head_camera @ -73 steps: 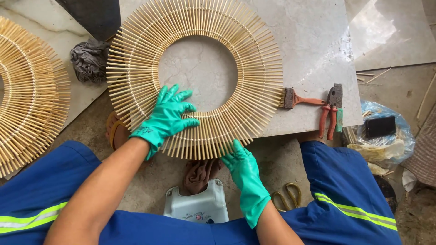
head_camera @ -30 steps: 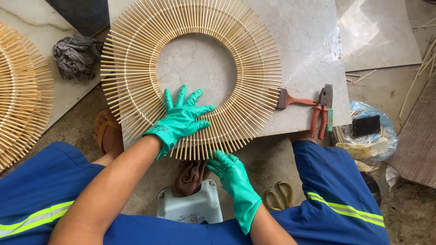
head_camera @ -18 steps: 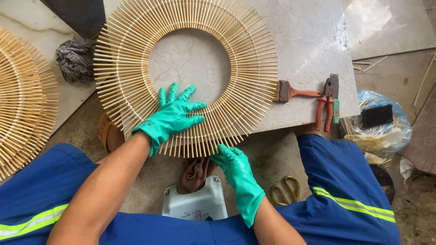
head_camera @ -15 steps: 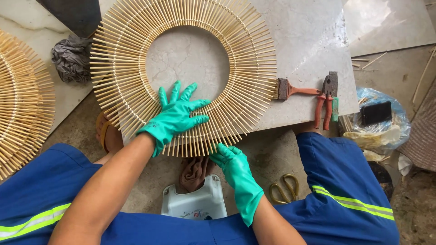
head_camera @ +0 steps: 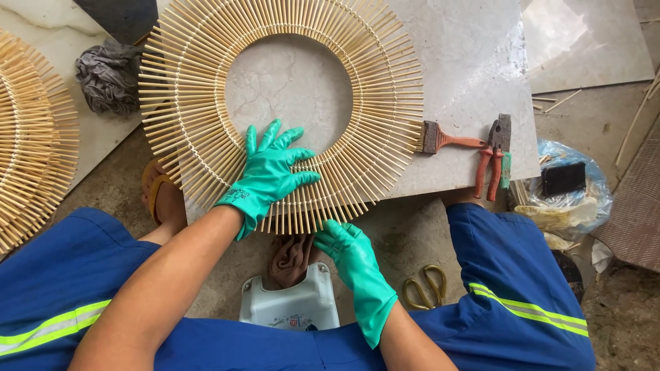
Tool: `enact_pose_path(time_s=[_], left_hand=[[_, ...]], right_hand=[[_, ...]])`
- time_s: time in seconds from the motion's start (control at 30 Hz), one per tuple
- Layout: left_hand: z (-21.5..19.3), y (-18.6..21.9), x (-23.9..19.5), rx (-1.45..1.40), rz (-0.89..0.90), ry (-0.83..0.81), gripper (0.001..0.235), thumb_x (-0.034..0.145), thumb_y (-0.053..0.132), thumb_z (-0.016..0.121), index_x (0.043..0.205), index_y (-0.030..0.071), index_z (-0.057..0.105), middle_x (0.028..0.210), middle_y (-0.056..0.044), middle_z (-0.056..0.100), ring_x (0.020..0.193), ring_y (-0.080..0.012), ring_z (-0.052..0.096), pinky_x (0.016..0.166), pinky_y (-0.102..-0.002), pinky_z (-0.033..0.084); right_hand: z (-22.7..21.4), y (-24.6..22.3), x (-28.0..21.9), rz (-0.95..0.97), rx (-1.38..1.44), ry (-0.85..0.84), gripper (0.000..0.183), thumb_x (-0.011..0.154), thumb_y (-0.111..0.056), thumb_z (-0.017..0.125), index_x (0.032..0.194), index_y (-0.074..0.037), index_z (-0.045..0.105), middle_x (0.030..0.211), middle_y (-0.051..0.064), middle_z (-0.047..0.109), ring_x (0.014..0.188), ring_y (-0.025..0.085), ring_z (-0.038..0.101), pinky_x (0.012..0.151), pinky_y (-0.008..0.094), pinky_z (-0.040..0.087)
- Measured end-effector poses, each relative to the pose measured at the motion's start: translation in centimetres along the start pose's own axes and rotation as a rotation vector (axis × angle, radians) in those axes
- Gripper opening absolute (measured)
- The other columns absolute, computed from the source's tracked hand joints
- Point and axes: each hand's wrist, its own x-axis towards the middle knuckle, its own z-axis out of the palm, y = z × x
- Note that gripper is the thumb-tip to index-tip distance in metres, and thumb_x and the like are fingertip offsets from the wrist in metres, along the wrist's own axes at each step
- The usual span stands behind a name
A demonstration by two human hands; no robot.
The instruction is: Assembling and refining a circular frame made from bamboo sticks for furniture manufacturing.
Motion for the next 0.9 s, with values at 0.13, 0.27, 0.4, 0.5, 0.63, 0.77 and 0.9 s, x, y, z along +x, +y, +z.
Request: enact_pose_path(time_s=[0.13, 0.27, 0.4, 0.5, 0.63, 0.77, 0.9], left_hand=[[-0.2, 0.3, -0.1, -0.018, -0.007, -0.012, 0.058, 0.076, 0.071, 0.07, 0.121, 0.034, 0.075, 0.159, 0.0, 0.043, 0.157, -0.0339, 0.016, 0.121, -0.062, -0.014], [-0.4, 0.3, -0.1, 0.003, 0.049, -0.001, 0.058, 0.079, 0.069, 0.068, 0.126, 0.036, 0.071, 0.159, -0.002, 0.041, 0.154, -0.0365, 0.014, 0.117, -0.064, -0.015], [0.1, 0.1, 0.1, 0.032, 0.032, -0.023, 0.058, 0.079, 0.07, 0.066, 0.127, 0.038, 0.07, 0.16, 0.0, 0.04, 0.155, -0.0353, 0.013, 0.119, -0.064, -0.015], [0.0, 0.0, 0.0, 0.037, 0.055, -0.024, 0.058, 0.08, 0.07, 0.065, 0.128, 0.037, 0.07, 0.16, 0.001, 0.04, 0.154, -0.0362, 0.012, 0.117, -0.065, -0.016], [-0.2, 0.1, 0.0, 0.051, 0.062, -0.038, 0.059, 0.081, 0.071, 0.063, 0.129, 0.038, 0.069, 0.16, 0.001, 0.039, 0.154, -0.0366, 0.011, 0.116, -0.067, -0.017], [-0.6, 0.1, 0.2, 0.068, 0.07, -0.082, 0.059, 0.079, 0.072, 0.063, 0.127, 0.038, 0.07, 0.162, 0.0, 0.036, 0.155, -0.0366, 0.009, 0.116, -0.067, -0.017], [-0.4, -0.4, 0.2, 0.044, 0.098, -0.071, 0.06, 0.08, 0.072, 0.064, 0.128, 0.037, 0.07, 0.163, -0.002, 0.035, 0.154, -0.0382, 0.008, 0.115, -0.069, -0.018]], right_hand=[[-0.3, 0.6, 0.4, -0.008, -0.042, -0.012, 0.019, 0.094, -0.013, 0.069, 0.107, 0.0, 0.065, 0.107, 0.015, 0.074, 0.099, 0.027, 0.073, 0.098, 0.045, 0.058], [0.3, 0.4, 0.4, -0.032, -0.035, 0.015, 0.019, 0.093, -0.011, 0.07, 0.107, 0.0, 0.065, 0.106, 0.016, 0.074, 0.098, 0.027, 0.073, 0.098, 0.044, 0.058], [1.1, -0.3, 0.0, -0.036, -0.042, 0.055, 0.018, 0.092, -0.01, 0.07, 0.107, 0.0, 0.065, 0.105, 0.015, 0.074, 0.098, 0.026, 0.073, 0.099, 0.044, 0.058], [0.9, -0.4, 0.0, -0.03, -0.049, 0.035, 0.019, 0.093, -0.01, 0.07, 0.107, 0.002, 0.065, 0.106, 0.016, 0.075, 0.098, 0.026, 0.074, 0.101, 0.044, 0.058], [0.6, -0.5, 0.0, -0.024, -0.052, 0.012, 0.019, 0.093, -0.01, 0.069, 0.107, 0.002, 0.065, 0.107, 0.017, 0.074, 0.099, 0.027, 0.074, 0.101, 0.044, 0.058], [0.7, -1.0, -0.5, 0.027, -0.02, 0.024, 0.02, 0.093, -0.012, 0.067, 0.109, 0.001, 0.066, 0.109, 0.017, 0.074, 0.099, 0.027, 0.073, 0.1, 0.045, 0.057], [-1.2, 0.2, 0.6, -0.028, 0.003, 0.012, 0.024, 0.094, -0.012, 0.068, 0.111, 0.005, 0.066, 0.112, 0.021, 0.073, 0.101, 0.03, 0.073, 0.101, 0.047, 0.058]])
